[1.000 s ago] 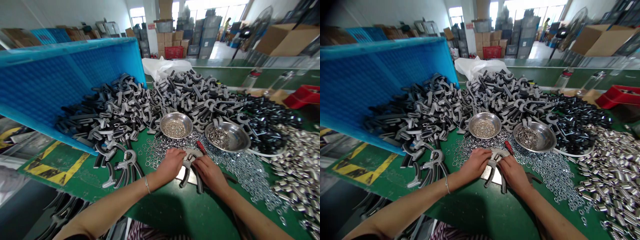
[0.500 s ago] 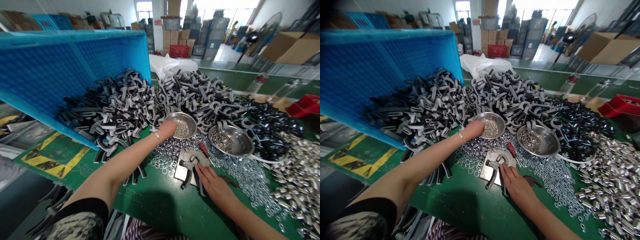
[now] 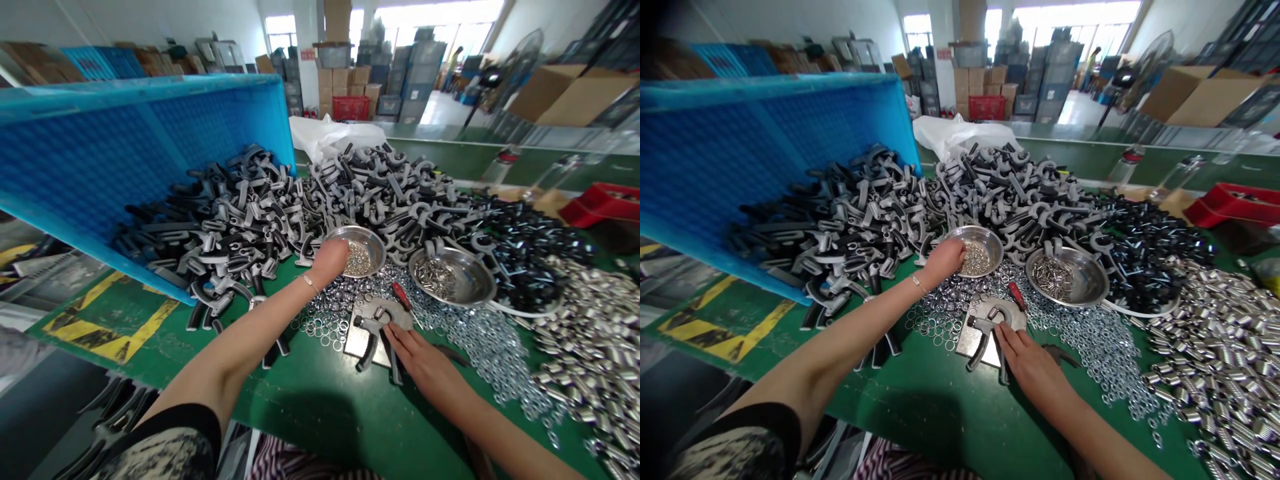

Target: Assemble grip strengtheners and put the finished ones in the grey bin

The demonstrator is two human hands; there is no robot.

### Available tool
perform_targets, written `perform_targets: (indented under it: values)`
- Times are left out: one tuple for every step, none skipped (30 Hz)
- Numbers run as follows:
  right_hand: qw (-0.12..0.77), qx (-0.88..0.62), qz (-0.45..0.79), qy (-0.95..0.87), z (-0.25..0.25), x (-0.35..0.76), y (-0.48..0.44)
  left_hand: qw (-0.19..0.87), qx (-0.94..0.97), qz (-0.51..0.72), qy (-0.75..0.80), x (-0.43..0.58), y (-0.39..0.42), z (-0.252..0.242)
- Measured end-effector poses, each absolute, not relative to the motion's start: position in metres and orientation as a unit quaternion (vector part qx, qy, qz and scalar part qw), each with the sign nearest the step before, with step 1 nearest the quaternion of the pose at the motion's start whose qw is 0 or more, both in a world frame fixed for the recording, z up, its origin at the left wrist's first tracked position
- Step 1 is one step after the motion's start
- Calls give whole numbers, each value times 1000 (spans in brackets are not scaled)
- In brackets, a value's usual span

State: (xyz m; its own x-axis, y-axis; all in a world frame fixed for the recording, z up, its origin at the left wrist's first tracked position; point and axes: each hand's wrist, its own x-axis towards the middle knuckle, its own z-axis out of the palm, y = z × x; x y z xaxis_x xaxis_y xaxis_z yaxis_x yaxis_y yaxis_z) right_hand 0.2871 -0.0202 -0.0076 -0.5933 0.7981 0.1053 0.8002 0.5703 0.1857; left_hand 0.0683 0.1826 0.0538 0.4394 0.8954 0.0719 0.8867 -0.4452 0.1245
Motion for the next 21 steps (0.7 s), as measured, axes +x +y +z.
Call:
perform_targets:
  values:
    - [9, -456, -103, -884, -7, 288, -21, 35, 857, 99, 505, 68, 167, 54]
    - [13, -459, -97, -883, -7, 287, -21, 43, 869, 139, 473, 68, 149, 52]
    - [18, -460, -91, -883, -8, 286, -21, 62, 885, 172, 428, 69, 129, 47]
    - [23, -459, -85, -884, -8, 285, -21, 87, 902, 181, 382, 69, 110, 41]
    - [28, -457, -79, -886, -9, 283, -20, 106, 910, 181, 357, 70, 92, 33]
    - [32, -455, -72, -887, -10, 282, -17, 121, 913, 174, 348, 70, 77, 25]
    - [38, -456, -64, -887, -10, 281, -15, 131, 912, 167, 350, 70, 65, 17]
    - [44, -458, -52, -886, -9, 281, -12, 139, 908, 165, 359, 70, 56, 10]
    - [53, -458, -35, -887, -7, 284, -10, 146, 903, 166, 368, 69, 50, 5]
    - [64, -460, -13, -886, -4, 288, -9, 155, 899, 170, 373, 66, 47, 1]
    - [80, -469, 7, -880, -1, 294, -11, 166, 894, 178, 377, 63, 46, 0]
    - [99, -488, 19, -867, 2, 303, -17, 179, 887, 189, 382, 60, 46, 0]
    - [116, -519, 21, -847, 5, 313, -27, 192, 878, 202, 390, 55, 47, 2]
    - [130, -559, 20, -819, 7, 323, -41, 205, 866, 218, 401, 51, 48, 5]
    - [135, -606, 10, -784, 6, 334, -59, 217, 852, 236, 413, 47, 48, 7]
    - [124, -641, 26, -757, 5, 343, -80, 228, 839, 255, 423, 45, 49, 10]
    - [113, -672, 63, -729, 2, 351, -100, 241, 827, 273, 429, 43, 49, 13]
    - [104, -701, 110, -697, -1, 357, -120, 255, 817, 289, 429, 44, 49, 15]
    - [96, -729, 173, -655, -3, 361, -136, 270, 810, 302, 425, 46, 49, 17]
    - [96, -753, 229, -610, -4, 363, -148, 285, 803, 313, 419, 49, 49, 18]
    - [101, -771, 278, -565, -3, 364, -155, 298, 798, 321, 414, 53, 49, 20]
